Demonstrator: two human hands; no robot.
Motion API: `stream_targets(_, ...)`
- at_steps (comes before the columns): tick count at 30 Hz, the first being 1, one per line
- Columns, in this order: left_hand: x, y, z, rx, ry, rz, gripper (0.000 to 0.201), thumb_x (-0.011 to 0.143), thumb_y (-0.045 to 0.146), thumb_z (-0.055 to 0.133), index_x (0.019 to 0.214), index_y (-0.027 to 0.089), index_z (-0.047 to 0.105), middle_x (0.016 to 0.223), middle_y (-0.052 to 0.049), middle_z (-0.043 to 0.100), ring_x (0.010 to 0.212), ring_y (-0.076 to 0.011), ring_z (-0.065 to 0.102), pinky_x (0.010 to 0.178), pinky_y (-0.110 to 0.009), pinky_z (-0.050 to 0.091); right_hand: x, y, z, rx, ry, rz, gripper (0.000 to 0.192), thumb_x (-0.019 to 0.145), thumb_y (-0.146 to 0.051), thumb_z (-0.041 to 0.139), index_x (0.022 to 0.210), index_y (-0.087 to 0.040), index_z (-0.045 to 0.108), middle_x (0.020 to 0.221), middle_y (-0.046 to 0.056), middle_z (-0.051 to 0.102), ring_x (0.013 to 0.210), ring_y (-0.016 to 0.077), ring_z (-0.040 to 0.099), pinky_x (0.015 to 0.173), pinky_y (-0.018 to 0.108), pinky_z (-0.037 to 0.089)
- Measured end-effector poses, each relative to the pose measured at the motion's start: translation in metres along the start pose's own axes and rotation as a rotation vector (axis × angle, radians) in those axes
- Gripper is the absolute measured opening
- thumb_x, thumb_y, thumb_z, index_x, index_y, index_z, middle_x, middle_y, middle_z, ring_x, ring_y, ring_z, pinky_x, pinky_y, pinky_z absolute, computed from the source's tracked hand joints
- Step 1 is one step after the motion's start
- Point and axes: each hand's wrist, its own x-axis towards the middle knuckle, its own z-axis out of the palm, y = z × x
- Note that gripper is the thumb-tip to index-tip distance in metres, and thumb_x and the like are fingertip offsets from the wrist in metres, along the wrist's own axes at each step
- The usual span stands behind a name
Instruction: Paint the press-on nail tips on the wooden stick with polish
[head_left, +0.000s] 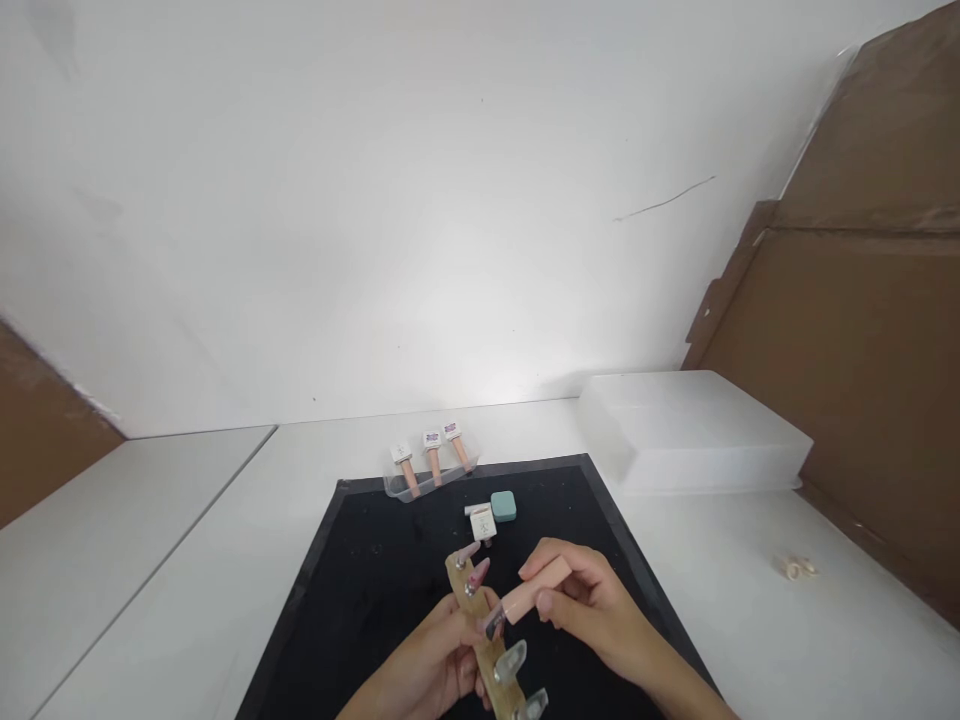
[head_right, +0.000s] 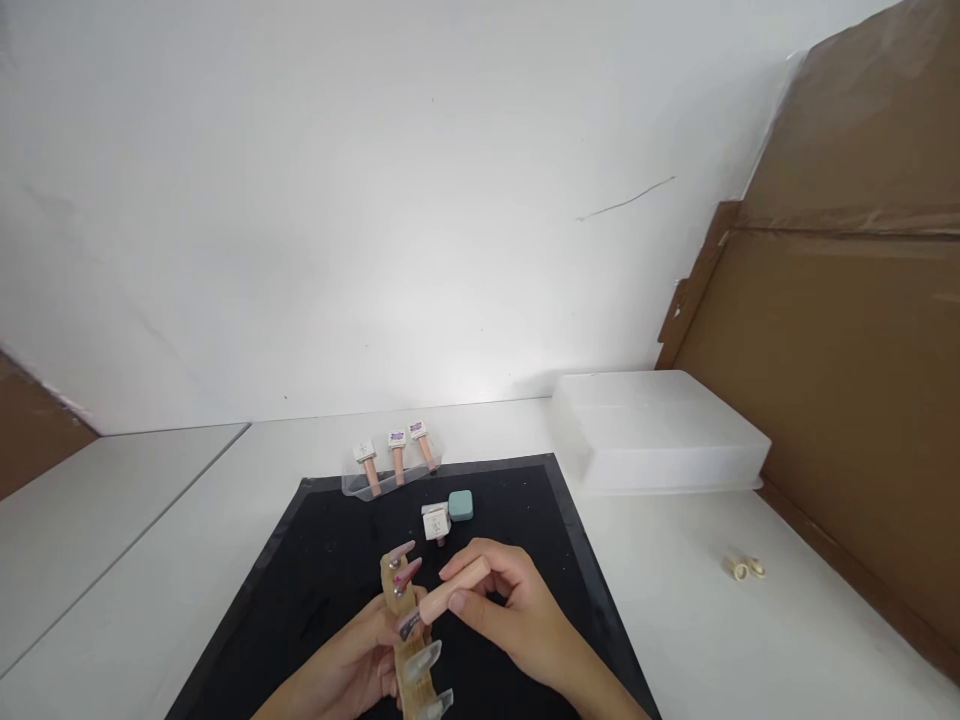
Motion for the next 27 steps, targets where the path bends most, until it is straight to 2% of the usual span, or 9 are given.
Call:
stream_targets(5,-0.0018,0.0003,0.0016,-0.001,0.062,-0.009,0.036,0.051,0.035,0.078,0.074,0.018,0.056,0.056,0.007,0.053,0.048,-0.0082,0.050,0.050,-0.022,0.036,0.0031,-0.0069,-0.0003,-0.020,0.069,-0.010,0.010,0.080,-0.030,0.065,0.079,-0.020,0.067,0.068,-0.001,0.058,0.054,0.0097,0.048,0.053,0.022,0.040)
stream_targets(9,-0.0021,0.0003,0.0005,0.020,0.042,-0.011,0.035,0.052,0.036,0.078,0.069,0.018,0.053,0.055,0.007,0.052,0.046,-0.0071,0.048,0.049,-0.022,0.035,0.0045,-0.0077,-0.0025,0.013,0.140,-0.028,0.013,0.081,-0.032,0.063,0.075,-0.020,0.065,0.071,-0.001,0.060,0.052,0.0086,0.046,0.050,0.021,0.038)
stream_targets(14,0.0000,-0.0012,-0.0016,0.026,0.003,0.023,0.031,0.055,0.035,0.076,0.072,0.018,0.055,0.054,0.007,0.052,0.045,-0.0077,0.048,0.046,-0.022,0.033,0.0019,-0.0027,-0.0033,0.098,0.053,0.017,0.018,0.077,-0.037,0.066,0.082,-0.020,0.067,0.063,-0.003,0.054,0.049,0.0079,0.043,0.046,0.020,0.035)
stream_targets(19,0.0015,-0.0028,-0.0023,0.018,-0.013,0.028,0.024,0.055,0.029,0.072,0.069,0.017,0.056,0.052,0.007,0.052,0.044,-0.0079,0.047,0.046,-0.023,0.035,0.0021,-0.0033,-0.0008,0.043,-0.022,0.056,0.018,0.076,-0.035,0.068,0.084,-0.019,0.068,0.065,-0.002,0.055,0.053,0.0089,0.046,0.050,0.021,0.036)
stream_targets(23,0.0003,-0.0011,-0.0014,-0.010,0.055,-0.009,0.029,0.053,0.029,0.075,0.073,0.018,0.057,0.058,0.007,0.054,0.046,-0.0073,0.049,0.049,-0.023,0.036,0.0055,-0.0071,-0.0004,-0.015,0.028,0.072,0.013,0.080,-0.031,0.065,0.080,-0.018,0.067,0.067,0.000,0.064,0.054,0.0099,0.051,0.050,0.021,0.037)
stream_targets(27,0.0002,0.0003,-0.0026,-0.062,0.042,-0.041,0.025,0.054,0.024,0.073,0.071,0.018,0.056,0.059,0.007,0.054,0.050,-0.0077,0.050,0.051,-0.022,0.034,0.0062,-0.0103,-0.0008,-0.024,0.089,0.031,0.008,0.082,-0.026,0.063,0.079,-0.020,0.066,0.071,0.001,0.069,0.061,0.0119,0.057,0.054,0.022,0.040)
